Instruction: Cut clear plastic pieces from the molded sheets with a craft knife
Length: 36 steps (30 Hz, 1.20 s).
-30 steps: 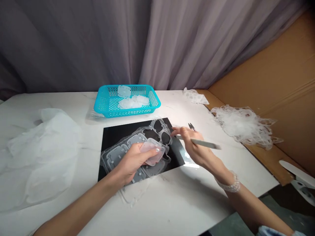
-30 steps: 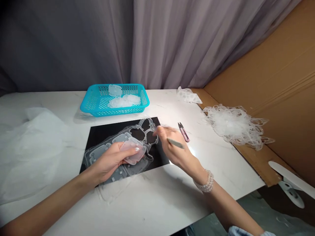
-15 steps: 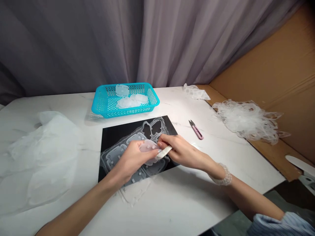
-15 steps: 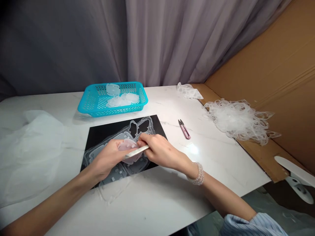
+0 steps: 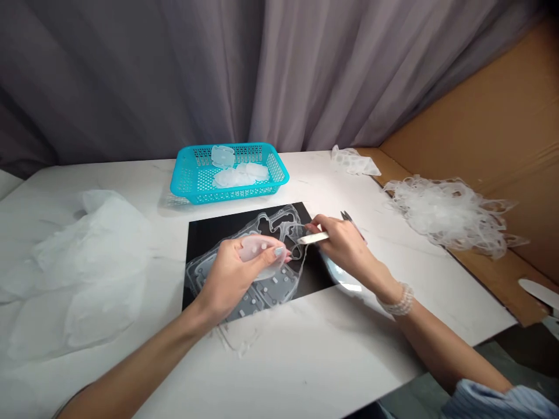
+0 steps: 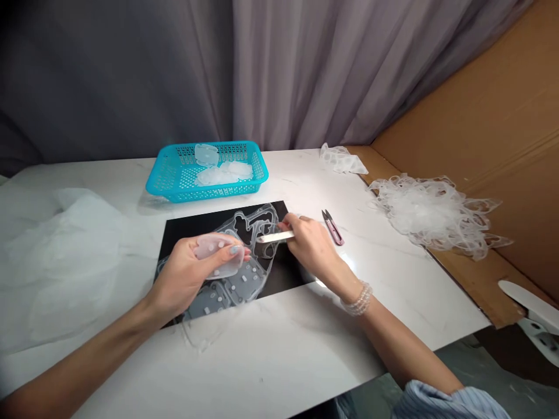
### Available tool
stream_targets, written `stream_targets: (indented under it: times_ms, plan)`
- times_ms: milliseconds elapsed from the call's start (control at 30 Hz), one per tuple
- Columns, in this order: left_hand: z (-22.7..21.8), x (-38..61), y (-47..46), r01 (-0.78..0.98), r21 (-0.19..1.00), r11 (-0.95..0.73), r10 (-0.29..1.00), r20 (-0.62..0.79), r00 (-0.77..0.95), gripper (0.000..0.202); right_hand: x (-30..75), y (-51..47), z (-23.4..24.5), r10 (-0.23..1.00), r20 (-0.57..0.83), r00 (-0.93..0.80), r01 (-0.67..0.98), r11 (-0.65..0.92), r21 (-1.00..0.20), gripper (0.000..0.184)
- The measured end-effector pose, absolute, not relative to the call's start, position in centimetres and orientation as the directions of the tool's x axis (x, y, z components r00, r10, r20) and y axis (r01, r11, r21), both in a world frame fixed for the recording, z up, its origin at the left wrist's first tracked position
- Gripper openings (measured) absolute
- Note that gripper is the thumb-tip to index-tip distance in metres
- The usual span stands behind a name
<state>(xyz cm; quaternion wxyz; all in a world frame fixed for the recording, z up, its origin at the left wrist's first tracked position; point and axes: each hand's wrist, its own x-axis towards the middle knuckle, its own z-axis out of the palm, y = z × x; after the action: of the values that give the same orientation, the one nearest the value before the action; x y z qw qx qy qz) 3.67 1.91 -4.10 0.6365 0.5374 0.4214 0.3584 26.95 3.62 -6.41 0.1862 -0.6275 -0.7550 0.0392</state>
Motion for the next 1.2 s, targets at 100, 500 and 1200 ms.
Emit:
stream_targets:
  times_ms: [100,500,1200]
  plan:
    - [-3.0,3.3,1.8,-0.118,0.960,0.254,0.874,-0.175,0.454,0.026,26.6,2.7,-4.4,0.949,0.314,0.008,0.898,0.131,-0.419,0.026]
    - [-0.6,3.6,-0.5,-0.207,0.931,0.300,0.867,-0.175,0.467,0.018,22.0,-2.4,-0.5,0.988,0.125,-0.095,0.323,0.150,-0.934,0.020]
    - [-0.4,3.0,1.5,-0.472,0.636,0.611,0.756,-0.290,0.588,0.029,22.2,-1.9,-2.5,0.632,0.689,-0.356,0.587,0.725,-0.361,0.020]
